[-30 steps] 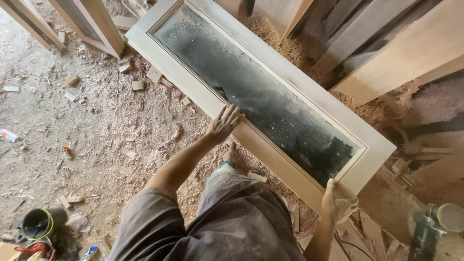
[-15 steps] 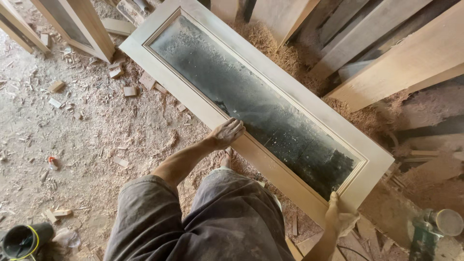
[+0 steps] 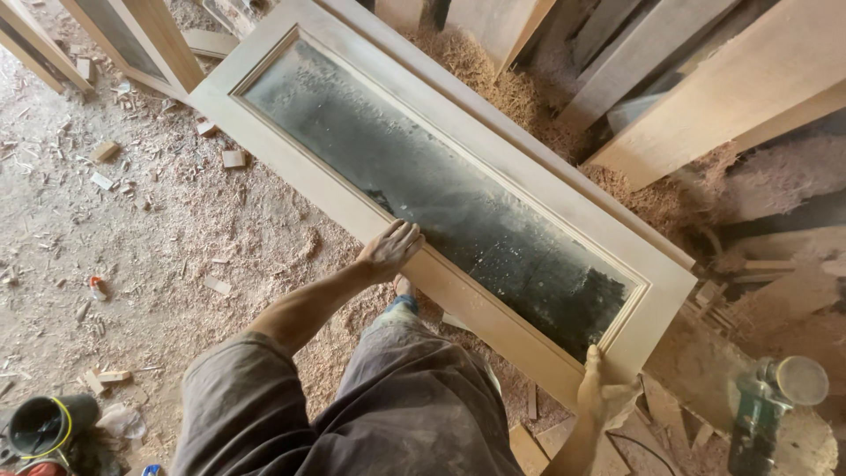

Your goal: The person uses an orbital sander to smooth the surface of a wooden door panel with a glass insert. They move the sander along the frame and edges, then flip the panel to continue sanding the other side.

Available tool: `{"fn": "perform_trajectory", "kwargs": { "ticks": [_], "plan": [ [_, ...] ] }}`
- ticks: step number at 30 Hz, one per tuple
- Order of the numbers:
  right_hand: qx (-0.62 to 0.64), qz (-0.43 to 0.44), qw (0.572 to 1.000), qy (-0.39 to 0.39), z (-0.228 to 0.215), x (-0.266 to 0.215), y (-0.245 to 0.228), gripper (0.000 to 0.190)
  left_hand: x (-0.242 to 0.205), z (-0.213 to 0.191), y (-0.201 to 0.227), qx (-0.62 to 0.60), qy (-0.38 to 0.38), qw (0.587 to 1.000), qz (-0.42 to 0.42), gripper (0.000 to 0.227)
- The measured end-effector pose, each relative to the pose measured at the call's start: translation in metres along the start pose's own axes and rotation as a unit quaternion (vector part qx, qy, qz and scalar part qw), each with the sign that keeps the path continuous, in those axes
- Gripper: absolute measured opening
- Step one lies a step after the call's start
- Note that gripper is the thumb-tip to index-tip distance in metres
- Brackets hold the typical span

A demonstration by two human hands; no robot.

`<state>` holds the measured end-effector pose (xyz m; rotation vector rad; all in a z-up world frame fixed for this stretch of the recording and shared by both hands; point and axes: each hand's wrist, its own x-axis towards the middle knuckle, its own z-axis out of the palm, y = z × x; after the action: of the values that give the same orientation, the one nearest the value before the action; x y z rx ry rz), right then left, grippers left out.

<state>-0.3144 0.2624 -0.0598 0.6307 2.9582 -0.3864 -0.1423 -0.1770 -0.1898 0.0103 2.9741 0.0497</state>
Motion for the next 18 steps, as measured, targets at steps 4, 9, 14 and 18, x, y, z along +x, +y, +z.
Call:
{"fn": "perform_trajectory", "kwargs": {
  "ticks": [4, 9, 14, 18],
  "plan": [
    [0.019, -0.035, 0.999, -0.01, -0.028, -0.011, 0.02, 0.102, -0.036, -0.005, 0.036, 0.018, -0.083, 0.996, -0.003, 0.069],
    [0.031, -0.084, 0.993, -0.08, -0.071, -0.007, 0.043, 0.099, -0.08, -0.041, 0.073, -0.059, -0.085, 0.994, -0.039, 0.072],
    [0.019, -0.145, 0.971, -0.191, -0.113, 0.018, 0.043, 0.094, -0.094, -0.1, 0.058, -0.035, 0.02, 0.999, -0.025, 0.062],
    [0.126, -0.187, 0.954, -0.199, -0.142, 0.04, 0.037, 0.094, -0.094, -0.169, 0.025, -0.153, 0.028, 0.985, -0.069, 0.043]
  ]
}}
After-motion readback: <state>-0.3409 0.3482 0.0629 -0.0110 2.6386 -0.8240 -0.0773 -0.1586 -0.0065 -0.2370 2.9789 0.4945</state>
